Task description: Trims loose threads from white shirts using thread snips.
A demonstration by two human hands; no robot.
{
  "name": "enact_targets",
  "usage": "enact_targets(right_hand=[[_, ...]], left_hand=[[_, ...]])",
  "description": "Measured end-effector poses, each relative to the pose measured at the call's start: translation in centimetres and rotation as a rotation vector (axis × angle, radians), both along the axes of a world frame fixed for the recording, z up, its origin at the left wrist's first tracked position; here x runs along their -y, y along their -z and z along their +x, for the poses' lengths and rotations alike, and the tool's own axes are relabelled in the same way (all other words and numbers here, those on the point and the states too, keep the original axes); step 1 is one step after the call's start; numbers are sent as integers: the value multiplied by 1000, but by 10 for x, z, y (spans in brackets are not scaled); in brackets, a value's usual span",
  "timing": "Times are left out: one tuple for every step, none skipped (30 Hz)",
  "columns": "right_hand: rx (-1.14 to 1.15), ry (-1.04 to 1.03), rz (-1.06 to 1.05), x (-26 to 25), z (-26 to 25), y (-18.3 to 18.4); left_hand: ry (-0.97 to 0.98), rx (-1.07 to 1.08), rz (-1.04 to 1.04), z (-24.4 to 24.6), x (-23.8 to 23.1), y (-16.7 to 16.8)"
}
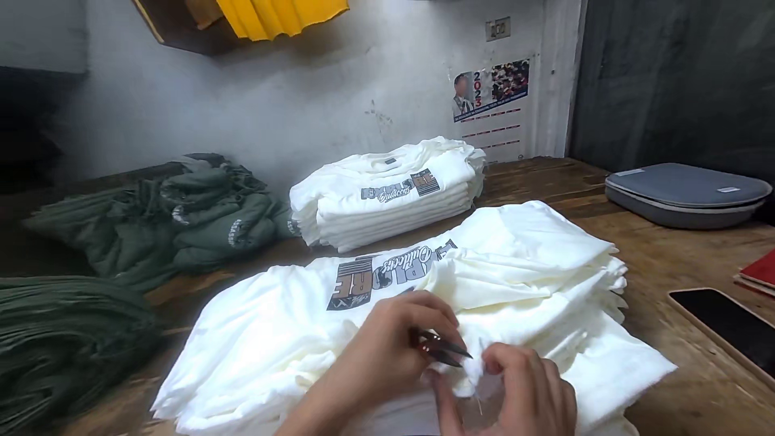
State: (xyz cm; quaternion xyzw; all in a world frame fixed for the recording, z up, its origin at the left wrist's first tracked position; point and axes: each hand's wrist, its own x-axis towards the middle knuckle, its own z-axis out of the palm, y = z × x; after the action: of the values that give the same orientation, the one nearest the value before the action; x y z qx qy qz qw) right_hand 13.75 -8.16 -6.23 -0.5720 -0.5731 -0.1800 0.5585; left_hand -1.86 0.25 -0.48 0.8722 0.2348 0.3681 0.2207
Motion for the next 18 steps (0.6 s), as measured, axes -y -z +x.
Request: enact_targets(right_hand=[[19, 21, -8, -2, 0, -1], [21, -1, -7, -2, 2, -1], [8, -60, 1, -1, 5, 0], [-16, -137, 7, 0, 10, 2], [-40, -197, 15, 1, 15, 6], [-51, -219, 28, 1, 19, 8], [-42, -205, 43, 0, 22, 10], [-16, -177, 56, 0, 24, 12], [13, -157, 60, -1, 24, 13], [31, -156, 56, -1, 24, 12], [37, -176, 46, -2, 23, 12], [28, -223, 33, -2, 24, 11], [8, -293, 19, -2, 26, 10], [-4, -351, 5, -3, 30, 10], [18, -350, -4, -3, 35, 10], [60, -295, 4, -3, 40, 10], [107, -223, 19, -2, 44, 11], [134, -158, 38, -1, 47, 12]], left_hand=[[85, -16, -22, 0, -4, -5], [153, -42, -36, 0, -6, -10], [184, -76, -41, -1, -7, -14], [182, -118, -27, -2, -7, -16], [150, -159, 11, -2, -7, -16], [107, -185, 64, -1, -8, -12], [78, -200, 104, 2, -11, -7], [75, -208, 112, 3, -15, -3], [95, -201, 92, 4, -18, 0], [120, -190, 58, 4, -19, -1], [138, -175, 28, 2, -20, -5], [141, -160, -5, 2, -19, -10], [119, -151, -30, 4, -18, -13], [78, -145, -48, 9, -18, -15], [31, -135, -65, 15, -17, -15], [-12, -123, -72, 21, -17, -13], [-44, -97, -63, 25, -18, -9], [-65, -63, -34, 26, -17, -6]])
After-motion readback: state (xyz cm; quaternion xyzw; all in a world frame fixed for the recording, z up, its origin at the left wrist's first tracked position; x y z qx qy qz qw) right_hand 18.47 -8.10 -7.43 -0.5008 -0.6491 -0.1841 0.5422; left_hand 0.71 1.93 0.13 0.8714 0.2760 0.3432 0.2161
